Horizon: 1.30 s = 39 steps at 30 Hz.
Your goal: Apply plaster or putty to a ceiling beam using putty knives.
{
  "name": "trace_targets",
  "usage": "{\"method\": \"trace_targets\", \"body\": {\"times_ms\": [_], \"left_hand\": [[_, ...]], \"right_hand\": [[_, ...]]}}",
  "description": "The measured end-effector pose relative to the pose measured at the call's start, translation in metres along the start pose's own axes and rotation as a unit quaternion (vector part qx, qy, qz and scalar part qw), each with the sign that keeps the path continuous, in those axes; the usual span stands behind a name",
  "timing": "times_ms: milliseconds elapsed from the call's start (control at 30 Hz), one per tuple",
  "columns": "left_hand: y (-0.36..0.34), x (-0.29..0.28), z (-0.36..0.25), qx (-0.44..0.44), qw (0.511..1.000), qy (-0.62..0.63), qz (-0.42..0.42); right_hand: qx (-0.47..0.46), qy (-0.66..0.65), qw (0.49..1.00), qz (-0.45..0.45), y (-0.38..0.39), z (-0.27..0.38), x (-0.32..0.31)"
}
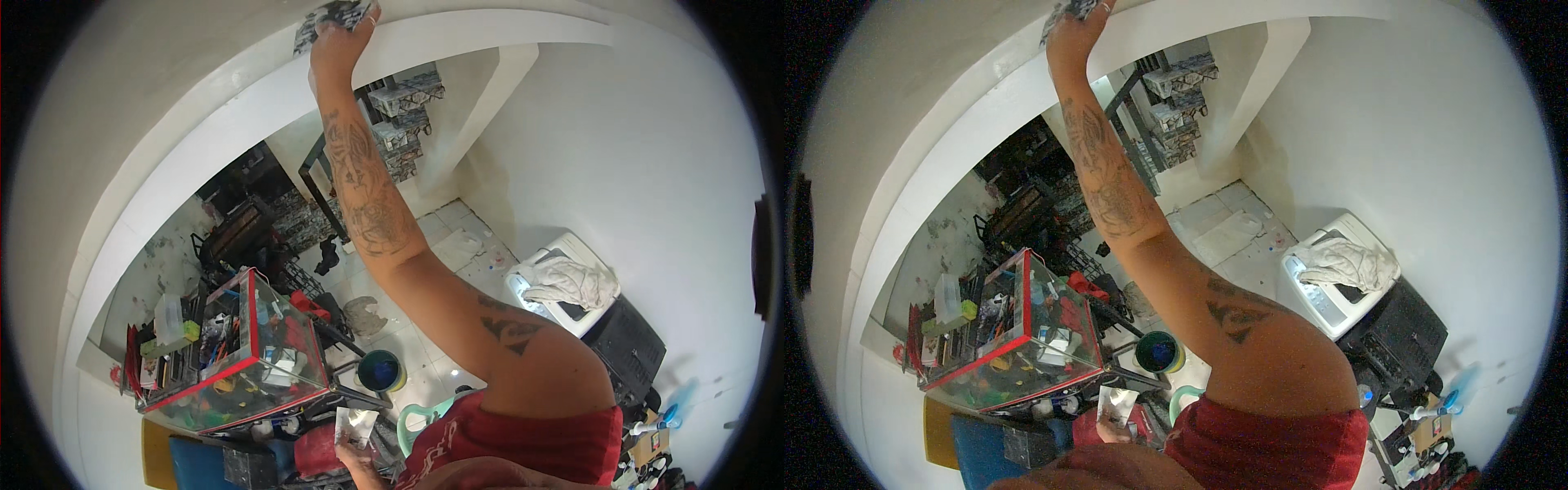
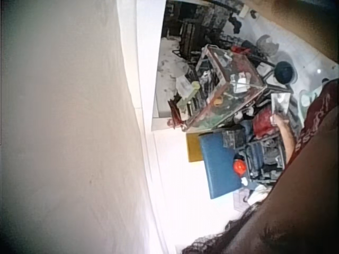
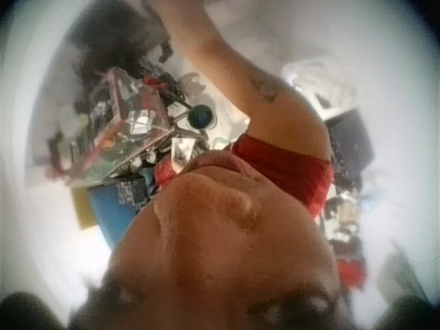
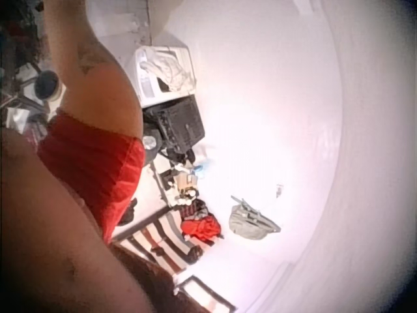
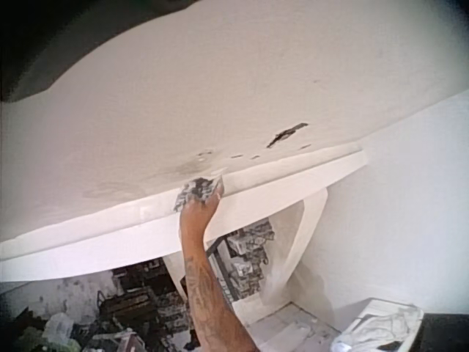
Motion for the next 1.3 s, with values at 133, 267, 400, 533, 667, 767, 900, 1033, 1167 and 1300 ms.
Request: {"method": "trace_targets", "body": {"times_ms": [133, 267, 400, 533, 667, 767, 900, 1033, 1167, 1300], "left_hand": [[-0.005, 0.008, -0.005, 0.009, 0.994, -0.031, 0.100], [-0.004, 0.010, -0.001, 0.010, 0.986, -0.092, 0.137], [0.000, 0.005, 0.004, 0.010, 0.994, -0.095, 0.045], [-0.002, 0.012, 0.012, -0.017, 0.999, -0.035, 0.012], [-0.011, 0.020, 0.020, -0.042, 0.998, -0.005, 0.035], [-0.015, 0.018, 0.021, -0.045, 0.998, -0.013, 0.044], [-0.020, 0.012, 0.018, -0.043, 0.998, -0.028, 0.048], [-0.029, -0.005, 0.014, -0.036, 0.996, -0.059, 0.057], [-0.030, -0.002, 0.002, 0.106, 0.891, -0.398, 0.190], [-0.029, -0.012, 0.001, 0.097, 0.936, -0.293, 0.167]], "right_hand": [[-0.075, 0.129, 0.988, -0.041, 0.005, 0.029, 0.020], [-0.112, 0.328, 0.935, -0.070, 0.027, 0.049, 0.031], [-0.192, 0.296, 0.936, -0.018, 0.056, 0.069, 0.054], [-0.231, 0.273, 0.933, 0.042, 0.085, 0.079, 0.061], [-0.167, 0.241, 0.955, 0.032, 0.072, 0.069, 0.032], [-0.029, 0.117, 0.990, -0.070, 0.023, 0.046, -0.006], [-0.102, 0.242, 0.962, -0.077, -0.010, 0.059, -0.004], [-0.152, 0.295, 0.938, -0.096, 0.002, 0.078, 0.015], [-0.125, 0.316, 0.937, -0.078, 0.019, 0.086, 0.027], [-0.109, 0.341, 0.933, -0.044, 0.028, 0.083, 0.037]]}}
Point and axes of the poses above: each hand's wrist, its own y-axis away from the middle knuckle, its own x-axis out of the palm, z = x × y, the point moved 8 cm from there along -y, towards the middle knuckle, and after that the axes turned 13 degrees about y, right-handed, at the moved point
